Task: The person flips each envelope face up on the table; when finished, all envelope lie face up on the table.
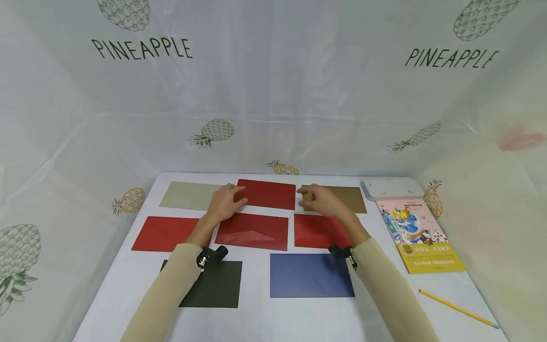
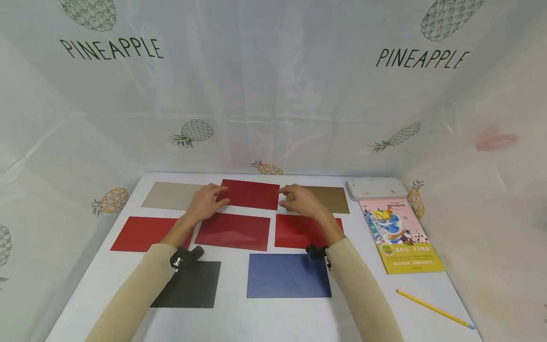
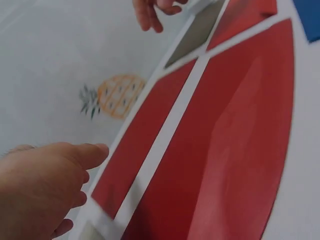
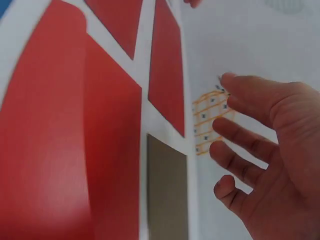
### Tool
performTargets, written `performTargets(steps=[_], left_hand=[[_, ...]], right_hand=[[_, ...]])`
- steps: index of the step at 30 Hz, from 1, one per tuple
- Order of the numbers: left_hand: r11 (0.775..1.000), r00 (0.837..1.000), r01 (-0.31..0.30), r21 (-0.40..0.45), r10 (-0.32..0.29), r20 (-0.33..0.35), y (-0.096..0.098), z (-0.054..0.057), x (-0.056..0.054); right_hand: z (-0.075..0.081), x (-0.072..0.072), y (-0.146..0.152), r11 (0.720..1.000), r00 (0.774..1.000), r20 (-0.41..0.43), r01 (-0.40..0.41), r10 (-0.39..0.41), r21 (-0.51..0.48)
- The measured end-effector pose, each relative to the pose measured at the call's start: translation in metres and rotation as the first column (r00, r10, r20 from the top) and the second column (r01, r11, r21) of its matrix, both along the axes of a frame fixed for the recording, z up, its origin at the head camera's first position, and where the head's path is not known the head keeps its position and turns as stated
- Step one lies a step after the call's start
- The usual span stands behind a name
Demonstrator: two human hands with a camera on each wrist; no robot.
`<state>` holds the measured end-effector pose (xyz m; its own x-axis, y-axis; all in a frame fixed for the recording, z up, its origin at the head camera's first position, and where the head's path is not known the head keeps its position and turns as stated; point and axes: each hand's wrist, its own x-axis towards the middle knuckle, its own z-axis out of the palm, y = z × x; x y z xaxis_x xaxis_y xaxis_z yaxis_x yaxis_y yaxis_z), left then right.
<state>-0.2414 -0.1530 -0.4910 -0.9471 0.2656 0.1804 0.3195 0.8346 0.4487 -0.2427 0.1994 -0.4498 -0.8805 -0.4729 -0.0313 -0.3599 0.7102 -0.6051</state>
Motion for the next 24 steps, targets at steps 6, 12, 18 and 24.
performTargets(steps=[6, 12, 18, 24], left_hand=[[0.999, 0.997, -0.041, -0.021, 0.042, 0.062, -0.011, -0.011, -0.006], [0.996, 0.997, -0.065, -0.057, 0.068, 0.041, -0.012, -0.022, -0.003], [0.994, 0.996, -0.091, -0.056, 0.091, 0.001, -0.013, -0.023, -0.002], [0.994, 0.994, -0.103, -0.040, 0.104, 0.044, -0.013, -0.021, -0.001]], right_hand=[[-0.021, -0.021, -0.010, 1.000, 0.996, 0.085, 0.027, -0.026, -0.007], [-0.032, -0.025, -0.019, 0.999, 0.995, 0.090, 0.033, -0.036, 0.032], [-0.036, -0.027, -0.024, 0.996, 0.999, 0.037, 0.013, -0.016, 0.085], [-0.040, -0.028, -0.029, 0.985, 1.000, -0.010, 0.003, -0.001, 0.171]])
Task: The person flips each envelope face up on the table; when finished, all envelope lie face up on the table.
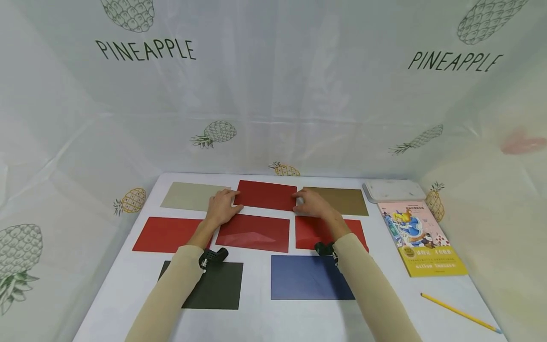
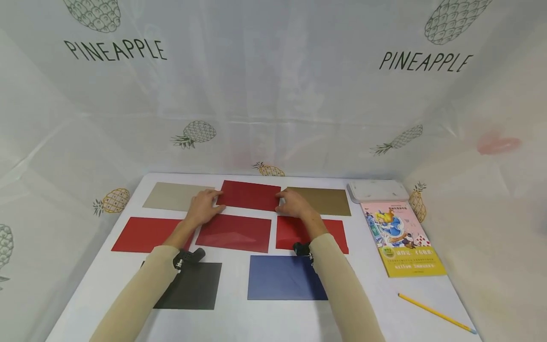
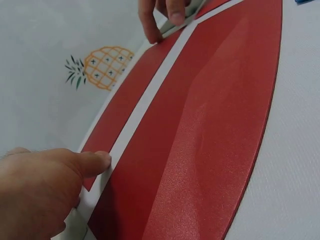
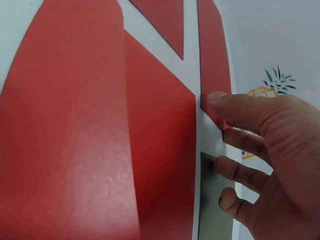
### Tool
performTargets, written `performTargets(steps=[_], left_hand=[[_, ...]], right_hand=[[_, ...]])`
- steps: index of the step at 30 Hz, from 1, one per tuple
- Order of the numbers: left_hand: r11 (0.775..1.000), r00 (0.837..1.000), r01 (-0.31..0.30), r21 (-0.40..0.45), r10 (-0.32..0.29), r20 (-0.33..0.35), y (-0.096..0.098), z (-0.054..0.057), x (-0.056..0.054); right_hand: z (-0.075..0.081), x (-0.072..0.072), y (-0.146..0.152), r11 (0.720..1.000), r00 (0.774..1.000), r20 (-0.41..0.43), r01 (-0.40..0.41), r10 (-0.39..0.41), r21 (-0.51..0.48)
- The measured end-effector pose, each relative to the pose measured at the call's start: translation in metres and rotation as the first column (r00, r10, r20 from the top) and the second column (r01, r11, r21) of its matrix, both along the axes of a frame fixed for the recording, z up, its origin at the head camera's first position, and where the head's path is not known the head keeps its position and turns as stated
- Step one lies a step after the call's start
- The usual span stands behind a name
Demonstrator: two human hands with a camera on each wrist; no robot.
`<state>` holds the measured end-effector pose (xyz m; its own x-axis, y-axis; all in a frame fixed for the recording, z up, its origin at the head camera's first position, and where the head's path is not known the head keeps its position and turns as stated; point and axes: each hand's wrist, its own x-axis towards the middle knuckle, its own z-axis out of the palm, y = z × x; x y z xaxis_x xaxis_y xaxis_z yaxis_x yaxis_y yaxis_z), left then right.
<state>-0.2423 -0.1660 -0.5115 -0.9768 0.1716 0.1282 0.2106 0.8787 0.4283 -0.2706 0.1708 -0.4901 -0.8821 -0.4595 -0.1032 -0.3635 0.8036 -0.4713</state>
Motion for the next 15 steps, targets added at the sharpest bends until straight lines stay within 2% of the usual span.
performTargets(steps=[7, 15], left_hand=[[0.998, 1.000, -0.016, 0.057, 0.015, 0.027, 0.0027, -0.0025, -0.0013], [0.995, 0.998, -0.026, 0.098, 0.020, 0.068, 0.0014, -0.0021, -0.0030]], right_hand=[[0.0020, 0.0037, -0.0035, 0.998, 0.999, 0.017, 0.040, -0.040, 0.039], [0.0014, 0.0016, -0.0054, 0.998, 0.999, 0.018, 0.051, -0.051, 0.044]])
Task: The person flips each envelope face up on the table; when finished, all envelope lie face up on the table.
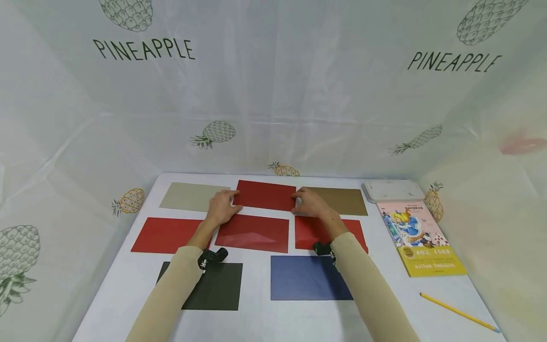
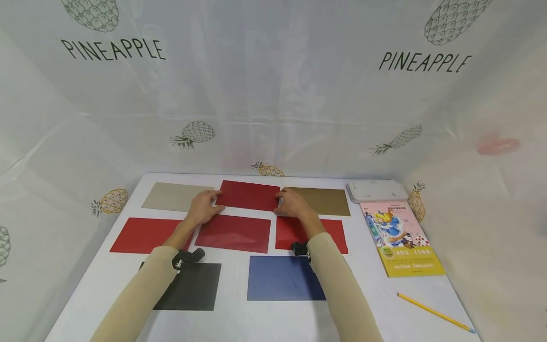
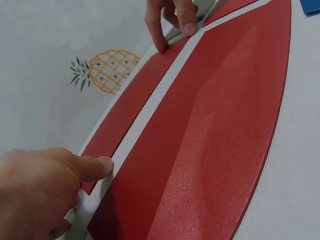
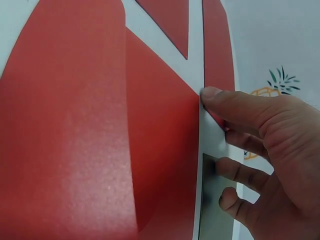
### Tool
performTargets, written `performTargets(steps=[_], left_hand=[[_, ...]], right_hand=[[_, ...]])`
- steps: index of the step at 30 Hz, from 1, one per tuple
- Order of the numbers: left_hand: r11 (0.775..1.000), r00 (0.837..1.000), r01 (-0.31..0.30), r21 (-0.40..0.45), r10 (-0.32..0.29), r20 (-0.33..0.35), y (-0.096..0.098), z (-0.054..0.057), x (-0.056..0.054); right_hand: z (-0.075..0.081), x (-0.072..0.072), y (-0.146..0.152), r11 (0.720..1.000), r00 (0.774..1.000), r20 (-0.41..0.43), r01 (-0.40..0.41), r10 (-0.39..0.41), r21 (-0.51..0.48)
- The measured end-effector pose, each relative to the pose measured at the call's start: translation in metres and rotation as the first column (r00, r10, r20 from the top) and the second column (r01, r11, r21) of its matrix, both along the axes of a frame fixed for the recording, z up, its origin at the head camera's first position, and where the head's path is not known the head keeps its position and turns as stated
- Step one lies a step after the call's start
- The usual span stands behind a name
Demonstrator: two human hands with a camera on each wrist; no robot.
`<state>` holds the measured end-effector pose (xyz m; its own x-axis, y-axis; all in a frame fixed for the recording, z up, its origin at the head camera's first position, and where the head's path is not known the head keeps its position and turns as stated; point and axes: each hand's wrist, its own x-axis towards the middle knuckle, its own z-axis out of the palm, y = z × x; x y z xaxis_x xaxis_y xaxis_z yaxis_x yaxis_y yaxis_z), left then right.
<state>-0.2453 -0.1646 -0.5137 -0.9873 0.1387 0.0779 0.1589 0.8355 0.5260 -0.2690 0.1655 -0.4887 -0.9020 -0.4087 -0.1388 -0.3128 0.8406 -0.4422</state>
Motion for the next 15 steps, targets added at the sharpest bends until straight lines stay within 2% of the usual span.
performTargets(steps=[4, 10, 15], left_hand=[[1.000, 1.000, 0.006, 0.030, -0.006, -0.006, -0.0026, 0.0003, 0.0010], [0.996, 0.999, 0.020, 0.084, -0.016, -0.052, -0.0058, 0.0002, 0.0038], [0.996, 0.997, 0.027, 0.090, -0.020, -0.080, -0.0081, -0.0011, 0.0063]], right_hand=[[0.0006, -0.0005, -0.0005, 1.000, 1.000, 0.003, -0.001, 0.001, 0.001], [-0.0006, -0.0018, 0.0005, 1.000, 1.000, 0.020, 0.008, -0.008, -0.015], [-0.0005, -0.0006, 0.0008, 1.000, 1.000, 0.029, 0.014, -0.013, -0.027]])
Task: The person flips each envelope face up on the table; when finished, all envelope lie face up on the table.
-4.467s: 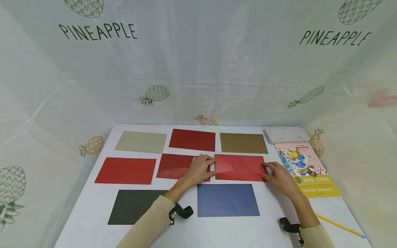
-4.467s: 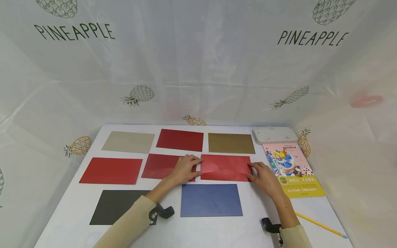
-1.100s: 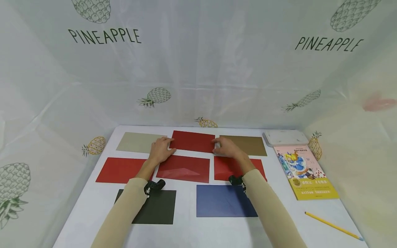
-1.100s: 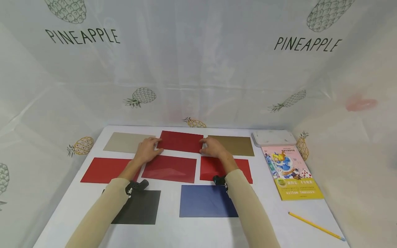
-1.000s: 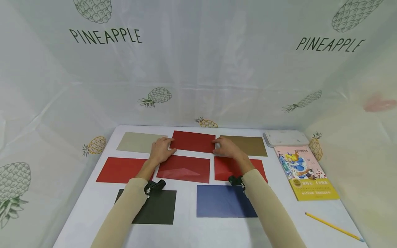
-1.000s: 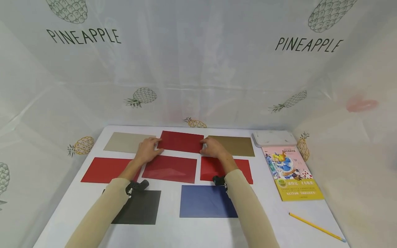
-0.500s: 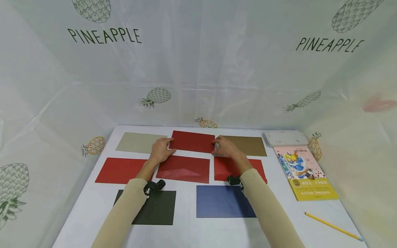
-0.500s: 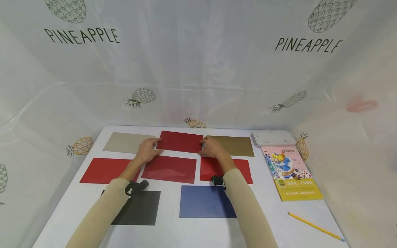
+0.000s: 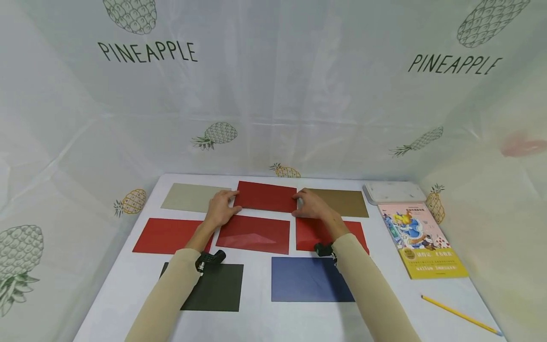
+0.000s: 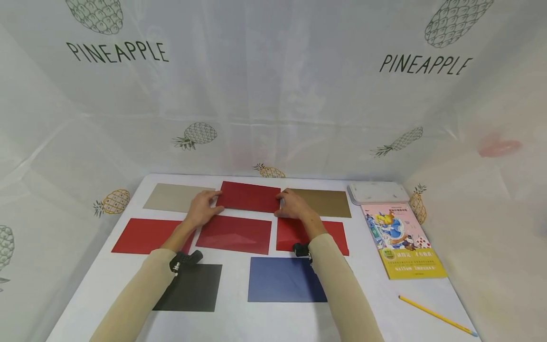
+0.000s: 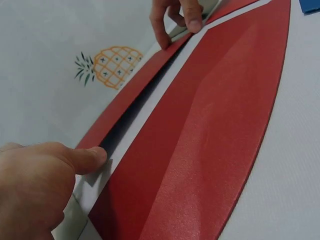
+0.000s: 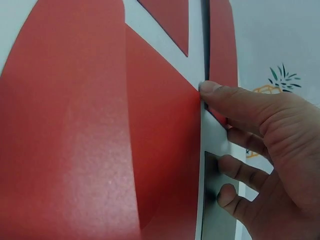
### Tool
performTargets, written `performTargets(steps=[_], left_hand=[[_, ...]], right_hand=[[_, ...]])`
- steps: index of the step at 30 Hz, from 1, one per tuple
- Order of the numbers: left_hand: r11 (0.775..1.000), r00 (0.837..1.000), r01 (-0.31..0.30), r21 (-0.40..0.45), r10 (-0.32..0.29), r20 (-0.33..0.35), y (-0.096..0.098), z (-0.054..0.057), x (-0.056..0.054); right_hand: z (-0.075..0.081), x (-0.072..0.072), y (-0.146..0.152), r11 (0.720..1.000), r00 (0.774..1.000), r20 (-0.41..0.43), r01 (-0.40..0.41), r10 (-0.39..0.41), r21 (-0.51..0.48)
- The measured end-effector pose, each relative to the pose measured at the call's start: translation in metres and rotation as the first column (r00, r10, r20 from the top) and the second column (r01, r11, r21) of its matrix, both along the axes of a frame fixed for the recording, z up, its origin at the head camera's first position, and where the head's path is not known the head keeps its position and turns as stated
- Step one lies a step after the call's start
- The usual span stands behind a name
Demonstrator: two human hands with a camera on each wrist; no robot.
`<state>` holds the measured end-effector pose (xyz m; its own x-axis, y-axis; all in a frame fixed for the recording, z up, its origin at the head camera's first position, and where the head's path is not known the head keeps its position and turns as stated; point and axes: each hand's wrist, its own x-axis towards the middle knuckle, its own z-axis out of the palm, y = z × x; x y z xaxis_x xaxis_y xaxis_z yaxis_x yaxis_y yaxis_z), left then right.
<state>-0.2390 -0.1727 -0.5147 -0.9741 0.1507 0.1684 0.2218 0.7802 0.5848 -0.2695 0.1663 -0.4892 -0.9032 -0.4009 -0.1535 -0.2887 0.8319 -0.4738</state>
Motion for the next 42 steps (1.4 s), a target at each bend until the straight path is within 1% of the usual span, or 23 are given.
performTargets(steps=[7, 9, 14, 18, 23, 27, 30, 35, 39, 42], left_hand=[[0.998, 0.998, 0.002, -0.061, -0.006, -0.064, -0.003, 0.001, 0.006], [0.997, 0.997, 0.000, -0.083, -0.007, -0.076, -0.004, 0.000, 0.007], [0.995, 0.995, 0.003, -0.098, -0.014, -0.104, -0.008, 0.001, 0.008], [0.997, 0.993, 0.006, -0.073, -0.015, -0.120, -0.011, 0.003, 0.010], [0.999, 0.992, 0.028, -0.029, -0.031, -0.126, -0.012, 0.005, 0.013], [0.999, 0.991, 0.031, 0.016, -0.029, -0.129, -0.014, 0.004, 0.013], [0.998, 0.989, 0.022, 0.055, -0.014, -0.145, -0.016, 0.003, 0.012], [0.993, 0.985, 0.008, 0.121, 0.013, -0.170, -0.015, 0.008, 0.011], [0.987, 0.985, -0.020, 0.158, 0.047, -0.166, -0.014, 0.012, 0.011], [0.978, 0.981, -0.054, 0.201, 0.089, -0.171, -0.011, 0.013, 0.010]], right_hand=[[0.002, 0.004, -0.002, 0.998, 0.998, -0.030, -0.064, 0.064, -0.011], [0.003, 0.005, -0.002, 0.998, 0.998, -0.033, -0.062, 0.061, -0.025], [0.005, 0.004, 0.001, 0.998, 0.999, -0.038, -0.029, 0.026, -0.061], [0.008, 0.003, 0.005, 0.994, 0.999, -0.038, -0.034, 0.030, -0.108], [0.009, 0.004, 0.009, 0.984, 1.000, -0.005, -0.025, 0.024, -0.174], [0.011, 0.006, 0.012, 0.978, 1.000, 0.007, 0.009, -0.008, -0.208], [0.013, 0.006, 0.014, 0.972, 0.999, -0.012, 0.031, -0.035, -0.233], [0.020, 0.005, 0.015, 0.962, 0.996, -0.075, 0.032, -0.055, -0.272], [0.022, 0.006, 0.016, 0.951, 0.994, -0.074, 0.056, -0.082, -0.304], [0.021, 0.006, 0.016, 0.939, 0.991, -0.078, 0.076, -0.108, -0.335]])
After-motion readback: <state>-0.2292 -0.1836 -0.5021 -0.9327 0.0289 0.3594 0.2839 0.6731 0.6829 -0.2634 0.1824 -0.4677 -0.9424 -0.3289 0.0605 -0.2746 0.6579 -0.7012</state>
